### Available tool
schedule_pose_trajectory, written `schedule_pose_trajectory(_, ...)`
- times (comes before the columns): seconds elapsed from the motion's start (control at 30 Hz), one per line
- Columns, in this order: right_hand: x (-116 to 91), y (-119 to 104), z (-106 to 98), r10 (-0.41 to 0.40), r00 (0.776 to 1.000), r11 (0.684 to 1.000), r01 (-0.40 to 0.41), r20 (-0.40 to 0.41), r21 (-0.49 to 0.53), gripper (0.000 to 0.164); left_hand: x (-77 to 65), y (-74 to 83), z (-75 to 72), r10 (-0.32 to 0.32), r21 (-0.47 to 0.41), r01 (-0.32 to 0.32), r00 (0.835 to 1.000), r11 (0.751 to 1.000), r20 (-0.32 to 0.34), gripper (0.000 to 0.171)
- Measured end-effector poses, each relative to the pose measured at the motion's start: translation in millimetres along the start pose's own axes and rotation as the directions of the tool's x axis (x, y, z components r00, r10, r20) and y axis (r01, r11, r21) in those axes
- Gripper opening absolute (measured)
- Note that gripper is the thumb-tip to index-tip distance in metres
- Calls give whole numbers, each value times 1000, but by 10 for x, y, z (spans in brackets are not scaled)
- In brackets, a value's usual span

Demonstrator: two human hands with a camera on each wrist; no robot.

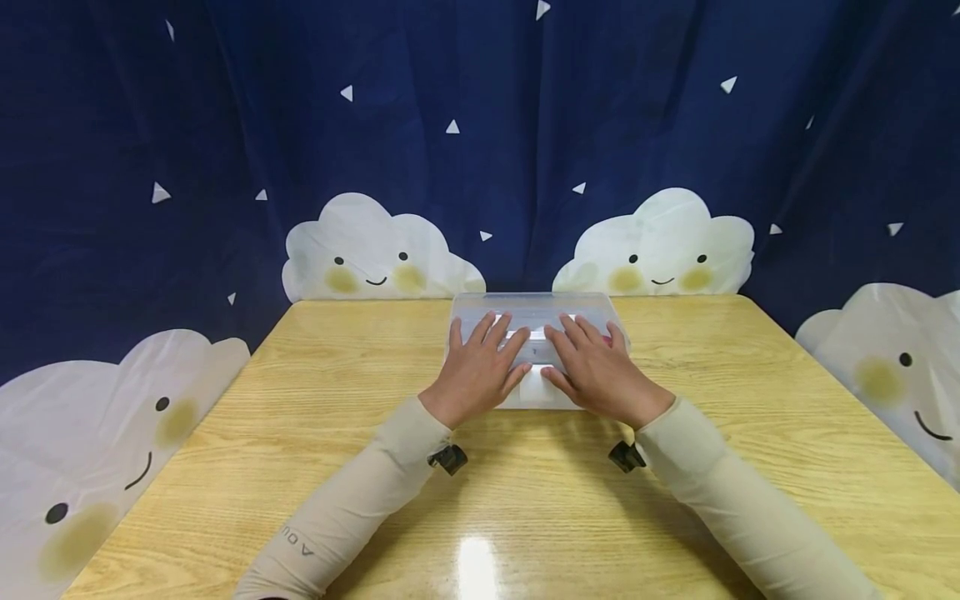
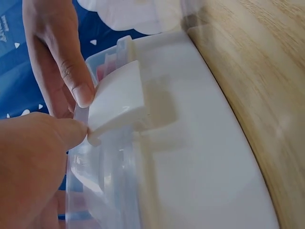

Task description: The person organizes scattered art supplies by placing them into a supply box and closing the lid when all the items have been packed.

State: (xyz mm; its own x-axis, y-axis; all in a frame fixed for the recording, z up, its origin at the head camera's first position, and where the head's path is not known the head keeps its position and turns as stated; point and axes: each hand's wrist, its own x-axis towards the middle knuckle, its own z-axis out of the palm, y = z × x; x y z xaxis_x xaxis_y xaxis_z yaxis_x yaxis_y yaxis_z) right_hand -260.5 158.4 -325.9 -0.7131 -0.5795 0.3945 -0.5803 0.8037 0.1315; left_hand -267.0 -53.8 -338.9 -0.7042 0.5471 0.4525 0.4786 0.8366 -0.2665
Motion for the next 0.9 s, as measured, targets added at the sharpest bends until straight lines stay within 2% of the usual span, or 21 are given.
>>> schedule_pose_trajectory(0.37, 2, 4, 24, -2, 999, 1000, 1, -37, -18, 54, 4, 14, 35, -8, 10, 9, 997, 1000, -77, 45)
schedule_pose_trajectory(0.57, 8, 14, 44, -3, 997, 999, 1, -81, -33, 50, 12, 14, 47, -9, 13, 10, 996, 1000, -89, 45)
schedule_pose_trajectory(0.9, 12, 38, 73, 0, 996, 998, -6, -85, -69, 62, 3, 4, 51, 5, 34, -1, 993, 999, -119, 51)
